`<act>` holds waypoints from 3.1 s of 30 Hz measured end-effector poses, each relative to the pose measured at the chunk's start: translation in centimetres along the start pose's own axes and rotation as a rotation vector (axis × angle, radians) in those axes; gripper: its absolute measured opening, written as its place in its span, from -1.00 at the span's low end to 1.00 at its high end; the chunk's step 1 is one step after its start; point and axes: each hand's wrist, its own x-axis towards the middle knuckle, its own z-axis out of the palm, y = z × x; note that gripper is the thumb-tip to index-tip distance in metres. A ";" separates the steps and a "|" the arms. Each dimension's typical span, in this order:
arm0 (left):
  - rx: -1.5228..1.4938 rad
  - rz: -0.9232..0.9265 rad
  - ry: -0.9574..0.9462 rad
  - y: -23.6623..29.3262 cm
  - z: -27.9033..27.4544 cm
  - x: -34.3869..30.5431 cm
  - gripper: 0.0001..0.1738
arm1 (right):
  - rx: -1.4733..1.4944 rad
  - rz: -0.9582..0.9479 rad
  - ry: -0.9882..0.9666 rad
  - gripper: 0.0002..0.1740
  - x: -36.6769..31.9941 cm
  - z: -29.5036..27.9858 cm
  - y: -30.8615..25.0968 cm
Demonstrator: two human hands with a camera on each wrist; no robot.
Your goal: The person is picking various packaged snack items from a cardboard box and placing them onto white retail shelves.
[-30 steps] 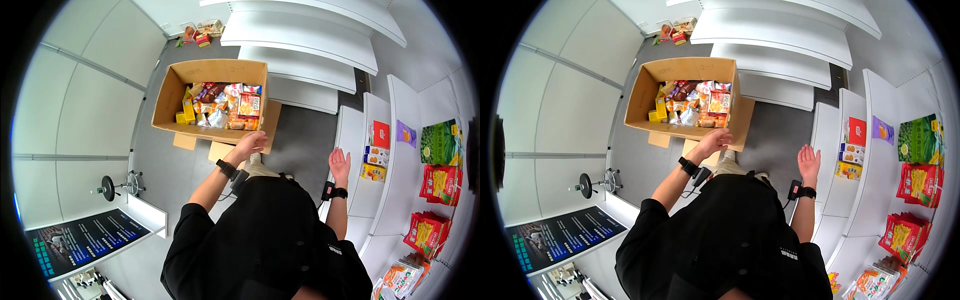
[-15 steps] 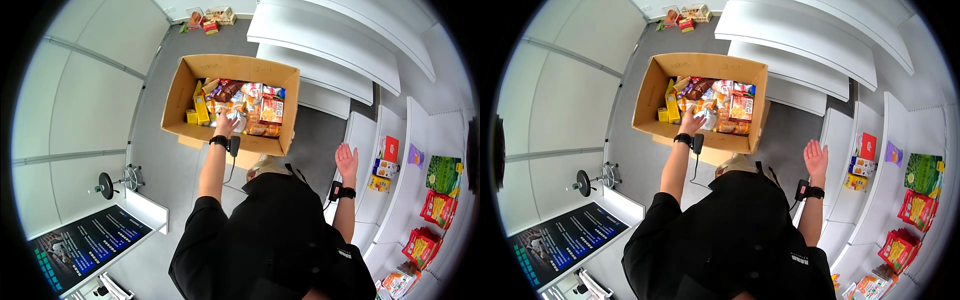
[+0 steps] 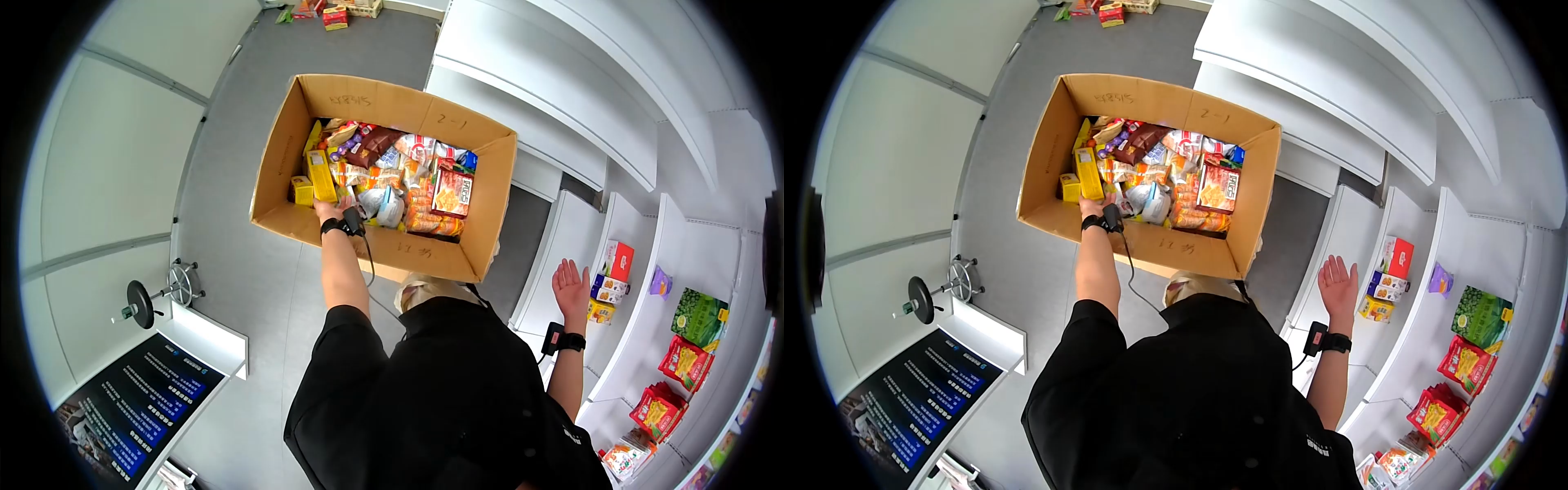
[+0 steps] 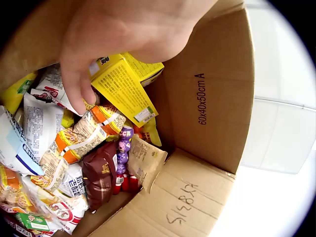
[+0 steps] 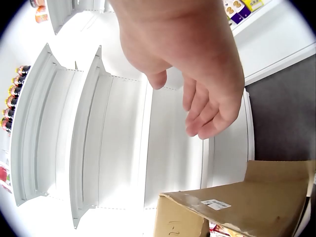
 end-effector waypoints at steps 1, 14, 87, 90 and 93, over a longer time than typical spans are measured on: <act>-0.015 0.010 0.020 0.0 0.1 0.3 -0.36 | -0.002 0.010 -0.021 -0.42 0.1 0.4 0.2; -0.058 0.005 0.043 0.1 -3.2 10.2 -0.60 | -0.219 0.033 -0.006 -0.41 -1.8 4.3 1.3; 1.741 -0.202 -1.344 -42.5 13.1 -52.9 -0.27 | 0.037 -0.508 -0.140 -0.39 -14.3 -18.5 -10.3; 1.810 -0.238 -1.337 -42.8 14.1 -52.7 -0.35 | 0.000 -0.455 -0.162 -0.41 -15.0 -19.8 -10.1; 1.863 -0.414 -1.416 -43.7 14.3 -52.5 -0.46 | -0.026 -0.445 -0.187 -0.38 -15.0 -20.6 -9.7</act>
